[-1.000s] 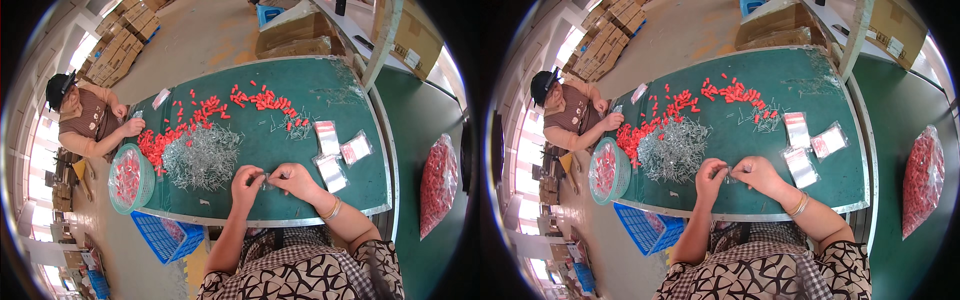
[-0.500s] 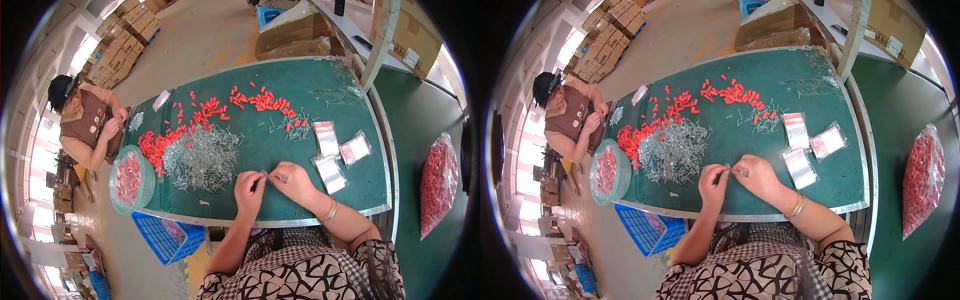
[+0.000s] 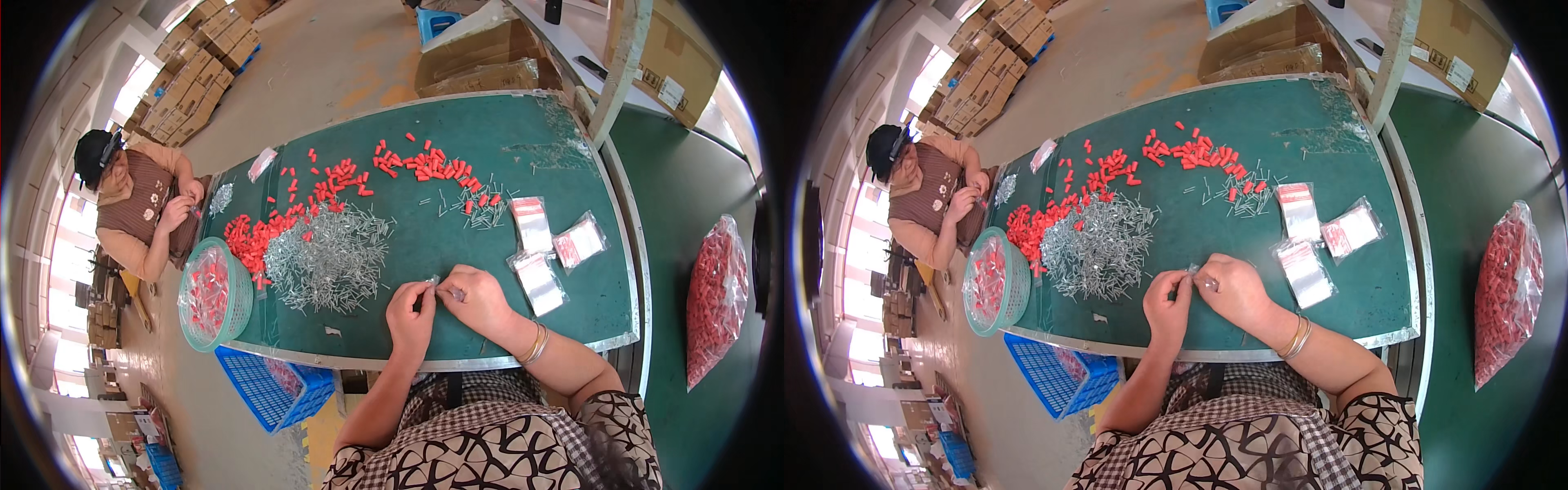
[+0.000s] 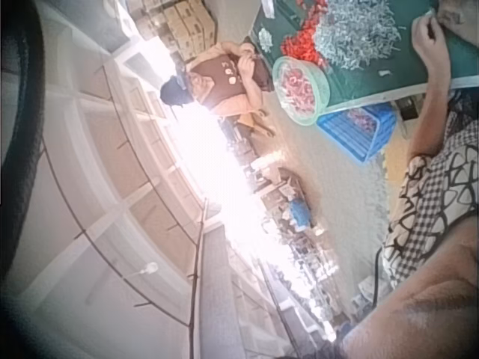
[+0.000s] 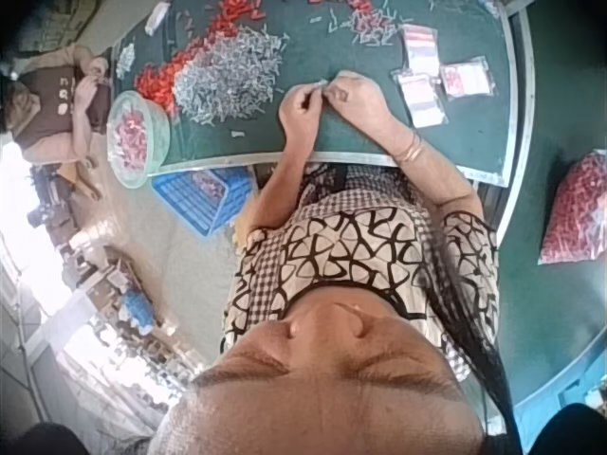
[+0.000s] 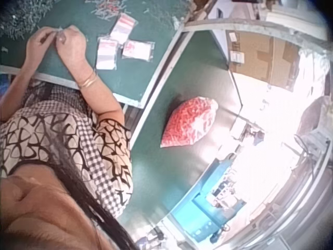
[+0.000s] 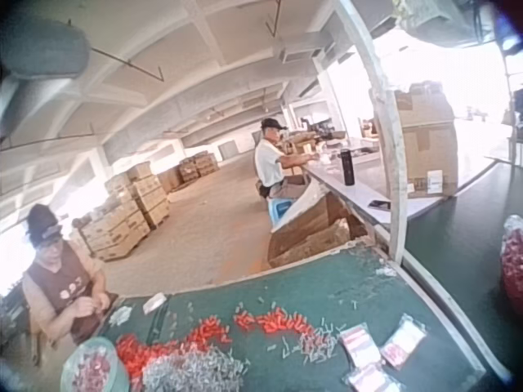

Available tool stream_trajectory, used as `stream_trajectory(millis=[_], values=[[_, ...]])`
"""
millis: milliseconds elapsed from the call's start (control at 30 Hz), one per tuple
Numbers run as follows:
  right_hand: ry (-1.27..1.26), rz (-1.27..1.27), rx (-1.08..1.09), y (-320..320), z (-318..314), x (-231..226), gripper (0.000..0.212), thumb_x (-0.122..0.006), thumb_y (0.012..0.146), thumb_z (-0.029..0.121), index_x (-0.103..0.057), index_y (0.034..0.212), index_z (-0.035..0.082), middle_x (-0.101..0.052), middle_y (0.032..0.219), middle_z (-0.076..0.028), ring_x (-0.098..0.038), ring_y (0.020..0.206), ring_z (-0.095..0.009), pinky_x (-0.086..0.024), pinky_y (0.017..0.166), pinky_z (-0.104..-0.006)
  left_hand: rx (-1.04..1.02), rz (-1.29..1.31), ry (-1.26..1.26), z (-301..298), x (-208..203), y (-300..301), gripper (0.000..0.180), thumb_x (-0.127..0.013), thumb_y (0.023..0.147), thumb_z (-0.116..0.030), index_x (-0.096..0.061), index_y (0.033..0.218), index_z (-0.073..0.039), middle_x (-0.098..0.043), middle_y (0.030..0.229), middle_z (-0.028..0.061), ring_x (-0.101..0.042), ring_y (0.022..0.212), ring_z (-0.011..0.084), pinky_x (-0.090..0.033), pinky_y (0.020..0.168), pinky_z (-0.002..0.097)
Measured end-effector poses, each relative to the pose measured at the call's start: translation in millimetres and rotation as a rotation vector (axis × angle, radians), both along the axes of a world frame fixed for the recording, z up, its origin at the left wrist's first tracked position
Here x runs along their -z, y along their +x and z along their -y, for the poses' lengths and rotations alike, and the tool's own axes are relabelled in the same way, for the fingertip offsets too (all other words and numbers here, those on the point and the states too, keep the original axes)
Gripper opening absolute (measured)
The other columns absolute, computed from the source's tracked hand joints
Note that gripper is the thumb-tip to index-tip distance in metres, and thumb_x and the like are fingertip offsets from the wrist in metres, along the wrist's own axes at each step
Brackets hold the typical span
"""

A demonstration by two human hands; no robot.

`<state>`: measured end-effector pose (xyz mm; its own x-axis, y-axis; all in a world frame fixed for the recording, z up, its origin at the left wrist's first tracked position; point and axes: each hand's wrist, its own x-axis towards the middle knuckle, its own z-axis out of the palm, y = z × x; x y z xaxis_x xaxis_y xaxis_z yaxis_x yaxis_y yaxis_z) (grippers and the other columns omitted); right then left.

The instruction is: The person picks up a small plastic bag, places a red plastic piece and a metal screw inside it by hand, and then sets the filled bag aside on the table.

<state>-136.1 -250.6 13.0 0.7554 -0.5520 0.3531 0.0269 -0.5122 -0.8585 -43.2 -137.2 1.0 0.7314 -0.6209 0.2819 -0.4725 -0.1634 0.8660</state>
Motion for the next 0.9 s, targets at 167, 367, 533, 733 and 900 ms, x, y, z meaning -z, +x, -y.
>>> stream_trajectory(millis=[167, 367, 533, 733, 900], values=[[0.023, -0.046, 0.006, -0.4, -0.9, 0.5, 0.010, -0.068, 0.072, 0.006, -0.059, 0.069, 0.002, -0.057, 0.072, -0.012, -0.059, 0.064, -0.033, -0.046, 0.056, -0.0403, -0.027, 0.003, -0.003, 1.1, -0.5, -1.9, 0.005, -0.065, 0.080, 0.002, -0.063, 0.085, 0.003, -0.064, 0.083, 0.0121, -0.063, 0.072, 0.0215, -0.050, 0.066, 0.0287], [-0.027, -0.034, 0.037, 1.9, -2.2, 0.7, 0.012, -0.068, 0.071, 0.005, -0.056, 0.067, 0.003, -0.055, 0.070, -0.012, -0.058, 0.066, -0.033, -0.046, 0.057, -0.0413, -0.041, 0.100, -0.004, 2.9, 2.2, 0.4, 0.007, -0.064, 0.076, 0.004, -0.061, 0.081, 0.001, -0.060, 0.076, 0.0097, -0.059, 0.065, 0.0186, -0.049, 0.062, 0.0284], [0.068, -0.034, 0.065, -0.6, -1.0, -2.0, 0.015, -0.067, 0.071, 0.005, -0.053, 0.067, 0.003, -0.055, 0.071, -0.012, -0.058, 0.068, -0.034, -0.046, 0.058, -0.0426, -0.056, 0.049, 0.044, 2.6, 4.4, 7.6, 0.007, -0.064, 0.078, 0.003, -0.062, 0.085, 0.000, -0.061, 0.077, 0.0072, -0.058, 0.065, 0.0149, -0.048, 0.062, 0.0265], [-0.059, -0.029, 0.108, -0.3, 0.3, 1.6, 0.015, -0.067, 0.071, 0.005, -0.052, 0.070, 0.005, -0.054, 0.074, -0.012, -0.057, 0.065, -0.034, -0.046, 0.056, -0.0434, 0.013, -0.419, -0.099, 6.7, -2.9, -4.7, 0.006, -0.064, 0.085, -0.004, -0.065, 0.088, 0.001, -0.065, 0.082, 0.0019, -0.057, 0.070, 0.0063, -0.047, 0.063, 0.0236], [-0.191, 0.005, 0.132, -0.6, -0.4, 2.2, 0.016, -0.068, 0.070, 0.005, -0.052, 0.070, 0.006, -0.054, 0.074, -0.011, -0.057, 0.061, -0.035, -0.047, 0.053, -0.0433, -0.049, -0.156, 0.052, 10.8, -1.0, -3.3, 0.006, -0.066, 0.083, -0.004, -0.065, 0.087, 0.001, -0.064, 0.075, 0.0064, -0.059, 0.063, 0.0121, -0.048, 0.060, 0.0260]])
